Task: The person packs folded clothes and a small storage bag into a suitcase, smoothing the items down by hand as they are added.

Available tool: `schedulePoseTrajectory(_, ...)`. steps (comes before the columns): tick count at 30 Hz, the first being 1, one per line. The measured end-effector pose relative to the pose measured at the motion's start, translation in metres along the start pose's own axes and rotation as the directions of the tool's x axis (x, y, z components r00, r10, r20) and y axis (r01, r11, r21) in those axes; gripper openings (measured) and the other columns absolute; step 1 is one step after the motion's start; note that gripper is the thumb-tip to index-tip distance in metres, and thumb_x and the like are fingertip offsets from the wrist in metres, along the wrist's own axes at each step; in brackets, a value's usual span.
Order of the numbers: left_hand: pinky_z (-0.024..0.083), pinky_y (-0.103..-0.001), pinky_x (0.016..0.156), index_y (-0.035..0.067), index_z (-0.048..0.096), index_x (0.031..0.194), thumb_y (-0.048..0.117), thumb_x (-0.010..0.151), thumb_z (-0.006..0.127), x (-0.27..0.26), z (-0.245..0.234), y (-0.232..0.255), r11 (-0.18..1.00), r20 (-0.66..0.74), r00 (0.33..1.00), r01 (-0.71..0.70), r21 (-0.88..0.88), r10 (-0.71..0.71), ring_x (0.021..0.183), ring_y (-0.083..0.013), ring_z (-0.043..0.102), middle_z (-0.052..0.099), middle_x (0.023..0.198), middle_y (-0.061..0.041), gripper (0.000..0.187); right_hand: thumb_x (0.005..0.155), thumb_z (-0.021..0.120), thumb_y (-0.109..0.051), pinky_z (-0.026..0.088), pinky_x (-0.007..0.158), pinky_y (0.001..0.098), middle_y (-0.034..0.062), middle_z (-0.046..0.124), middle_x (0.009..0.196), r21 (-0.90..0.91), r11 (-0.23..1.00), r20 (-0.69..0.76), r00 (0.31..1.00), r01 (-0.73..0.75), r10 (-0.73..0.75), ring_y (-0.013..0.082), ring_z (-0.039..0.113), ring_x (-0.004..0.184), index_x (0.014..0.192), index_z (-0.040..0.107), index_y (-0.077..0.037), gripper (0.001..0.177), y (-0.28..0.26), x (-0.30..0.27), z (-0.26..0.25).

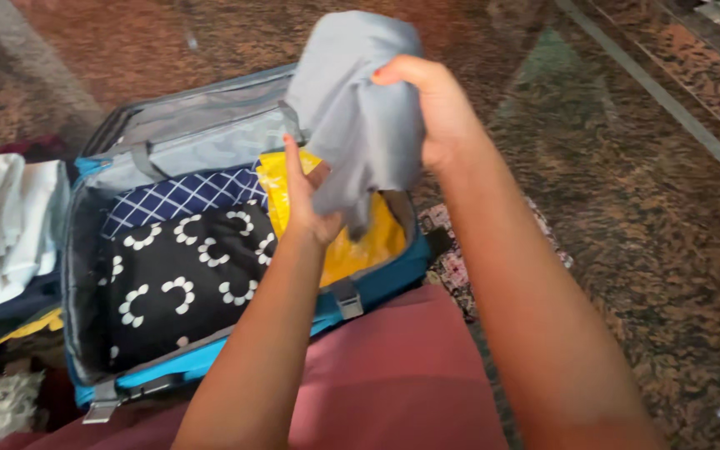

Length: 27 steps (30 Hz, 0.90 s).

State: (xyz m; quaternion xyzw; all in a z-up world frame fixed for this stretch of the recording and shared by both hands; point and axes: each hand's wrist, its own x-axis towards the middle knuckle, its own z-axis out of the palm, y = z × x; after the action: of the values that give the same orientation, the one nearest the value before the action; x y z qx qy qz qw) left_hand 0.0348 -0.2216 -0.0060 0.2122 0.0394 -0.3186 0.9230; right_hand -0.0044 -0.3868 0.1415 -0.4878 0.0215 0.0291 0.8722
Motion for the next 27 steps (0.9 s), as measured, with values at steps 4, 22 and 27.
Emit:
schedulePoseTrajectory(4, 0.055, -0.053, 0.098, 0.002, 0.045, 0.152, 0.078, 0.084, 0.057, -0.044, -0.013, 0.042, 1.0, 0.29, 0.957, 0.023, -0.02, -0.016, 0.121, -0.0369, 0.063, 0.06, 0.14, -0.02, 0.103, 0.074, 0.074, -0.015, 0.06, 0.08, 0.041, 0.0089, 0.074, 0.091, -0.062, 0.997, 0.001, 0.999, -0.043, 0.043, 0.0236, 0.072, 0.081, 0.097, 0.072, -0.003, 0.026, 0.033, 0.022, 0.037)
schedulePoseTrajectory(22, 0.038, -0.052, 0.111, 0.011, 0.042, 0.151, 0.055, 0.088, 0.058, -0.109, -0.203, 0.243, 0.788, -0.524, 0.737, -0.018, 0.615, 0.426, 0.133, -0.029, 0.054, 0.054, 0.149, -0.014, 0.079, 0.081, 0.083, -0.048, 0.053, 0.094, 0.0417, 0.0215, 0.069, 0.121, -0.963, 0.232, -0.189, 0.96, -0.14, -0.207, 0.0328, 0.067, 0.11, 0.138, 0.056, -0.003, 0.078, 0.193, 0.109, -0.034)
schedulePoseTrajectory(27, 0.045, -0.043, 0.105, 0.011, 0.059, 0.135, 0.047, 0.088, 0.062, -0.084, -0.259, 0.225, 0.763, -0.389, 0.834, -0.056, 0.643, 0.39, 0.12, -0.0258, 0.066, 0.069, 0.131, -0.012, 0.059, 0.078, 0.082, -0.044, 0.054, 0.092, 0.0417, 0.0187, 0.072, 0.116, -0.983, 0.176, 0.009, 0.974, 0.051, -0.227, 0.0316, 0.07, 0.108, 0.125, 0.068, -0.007, 0.061, 0.218, 0.093, -0.008)
